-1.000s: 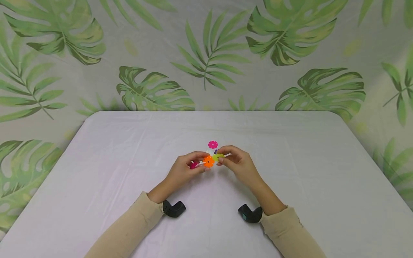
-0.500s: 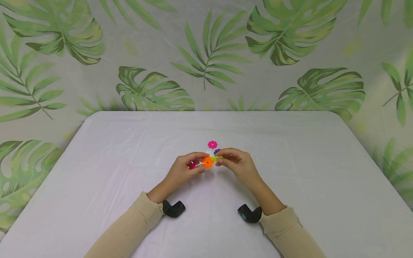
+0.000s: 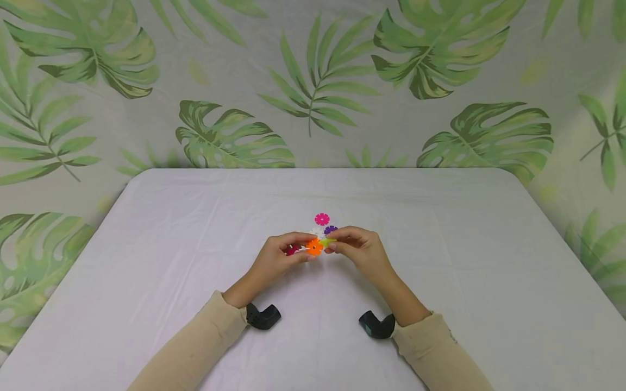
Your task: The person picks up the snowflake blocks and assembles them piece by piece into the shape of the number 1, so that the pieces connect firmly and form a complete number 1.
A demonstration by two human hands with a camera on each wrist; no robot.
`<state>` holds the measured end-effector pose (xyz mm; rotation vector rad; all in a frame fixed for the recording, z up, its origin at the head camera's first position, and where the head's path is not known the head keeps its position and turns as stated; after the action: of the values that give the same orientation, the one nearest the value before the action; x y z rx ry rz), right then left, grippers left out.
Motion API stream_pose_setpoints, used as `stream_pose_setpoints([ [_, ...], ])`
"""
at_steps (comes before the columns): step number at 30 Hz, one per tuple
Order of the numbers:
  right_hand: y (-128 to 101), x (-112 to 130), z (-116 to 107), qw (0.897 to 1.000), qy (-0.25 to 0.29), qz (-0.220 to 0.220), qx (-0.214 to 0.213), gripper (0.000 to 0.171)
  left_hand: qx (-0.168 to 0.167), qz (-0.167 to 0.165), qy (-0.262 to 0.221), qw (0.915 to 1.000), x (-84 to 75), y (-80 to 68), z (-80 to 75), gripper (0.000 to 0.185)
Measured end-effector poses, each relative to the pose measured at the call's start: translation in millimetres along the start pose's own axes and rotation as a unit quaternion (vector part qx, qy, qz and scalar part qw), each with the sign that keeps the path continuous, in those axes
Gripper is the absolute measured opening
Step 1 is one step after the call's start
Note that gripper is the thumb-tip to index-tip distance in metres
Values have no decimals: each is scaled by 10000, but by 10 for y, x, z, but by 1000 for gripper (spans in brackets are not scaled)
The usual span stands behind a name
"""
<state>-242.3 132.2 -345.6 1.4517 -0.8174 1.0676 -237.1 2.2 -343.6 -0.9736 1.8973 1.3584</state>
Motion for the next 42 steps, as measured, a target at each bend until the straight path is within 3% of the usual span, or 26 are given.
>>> stream_pose_setpoints([
  [3,-2,19,1,9998,167,-69,-5,16,34,-55,-38,10000,123,-3,30,34],
  [8,-8,47,8,9992,393,-83,21,15,59,-80,-82,9999,111,1,27,36],
  [18,-11,189,53,9985,504,-216,63,17,375,-58,-182,9991,-35,53,17,35],
  [22,-18,251,89,9984,510,-240,88,18,410,-26,-135,9991,-185,58,-22,34],
  [25,-17,283,109,9984,467,-294,96,18,447,-25,15,9990,-291,63,-46,32],
  [33,-9,359,162,9982,337,-492,97,21,807,-206,486,9953,-332,100,-62,33],
  [37,-16,379,186,9984,121,-553,98,24,850,-113,483,9951,-319,117,-103,33],
  [42,-4,388,180,9977,-155,-661,64,27,724,16,676,9951,-115,127,-185,35],
])
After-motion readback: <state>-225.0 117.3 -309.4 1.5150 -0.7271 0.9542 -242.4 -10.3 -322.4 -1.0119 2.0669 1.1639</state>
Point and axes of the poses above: each hand's wrist, its own y-axis towards the middle knuckle, its own z-axis out of the palm, x = y × z, the point moved 10 cm from there along y, towards the middle knuckle, and after that the axes turned 11 degrees about -x, right-handed, at the moved point
